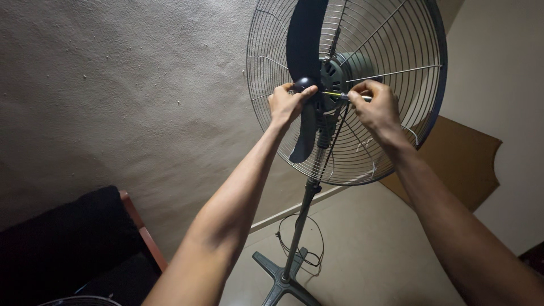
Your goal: The person uses a screwdriver to remove the fan blade from a standing fan, then unscrews the central hub nut. The blade is set aside on a nearby chair. The person continues to loosen the hub nut with the screwdriver.
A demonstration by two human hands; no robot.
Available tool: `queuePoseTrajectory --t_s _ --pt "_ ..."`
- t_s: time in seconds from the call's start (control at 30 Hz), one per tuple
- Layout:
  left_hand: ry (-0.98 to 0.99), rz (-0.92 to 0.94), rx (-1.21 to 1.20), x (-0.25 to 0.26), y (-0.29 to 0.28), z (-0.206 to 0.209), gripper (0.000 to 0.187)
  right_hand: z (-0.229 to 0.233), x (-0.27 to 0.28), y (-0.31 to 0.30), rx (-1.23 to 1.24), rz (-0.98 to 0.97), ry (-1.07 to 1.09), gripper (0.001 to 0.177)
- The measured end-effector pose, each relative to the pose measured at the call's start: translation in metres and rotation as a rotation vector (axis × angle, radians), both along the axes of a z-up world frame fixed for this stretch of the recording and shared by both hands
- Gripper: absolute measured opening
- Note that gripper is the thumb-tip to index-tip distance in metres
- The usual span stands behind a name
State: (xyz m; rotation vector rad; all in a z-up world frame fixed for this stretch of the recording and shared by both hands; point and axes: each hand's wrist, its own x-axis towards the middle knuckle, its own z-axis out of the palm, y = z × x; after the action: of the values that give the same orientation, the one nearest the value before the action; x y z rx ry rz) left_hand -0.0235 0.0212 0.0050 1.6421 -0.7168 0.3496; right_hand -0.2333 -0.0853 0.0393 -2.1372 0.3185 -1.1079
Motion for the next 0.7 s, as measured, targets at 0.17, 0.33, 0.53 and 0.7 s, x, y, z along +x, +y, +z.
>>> queuePoseTrajectory --t_s 0.17,0.33,0.53,0.7 --pt "0.030 -0.032 -0.033 -0.001 0.002 -0.002 0.071 -0.005 0.000 0.001 0.069 0.063 -0.030 0.013" --pt "0.025 -0.003 0.012 -0.004 0.010 0.001 0.068 -0.005 0.000 0.007 0.103 0.072 -0.070 0.012" --pt "0.114 -0.086 -0.055 -0.012 0.018 0.000 0.067 -0.008 -0.002 0.009 0.045 0.077 -0.096 0.010" --pt "0.021 0.031 0.009 -0.016 0.027 0.006 0.062 -0.006 0.000 0.012 0.097 0.127 -0.120 0.009"
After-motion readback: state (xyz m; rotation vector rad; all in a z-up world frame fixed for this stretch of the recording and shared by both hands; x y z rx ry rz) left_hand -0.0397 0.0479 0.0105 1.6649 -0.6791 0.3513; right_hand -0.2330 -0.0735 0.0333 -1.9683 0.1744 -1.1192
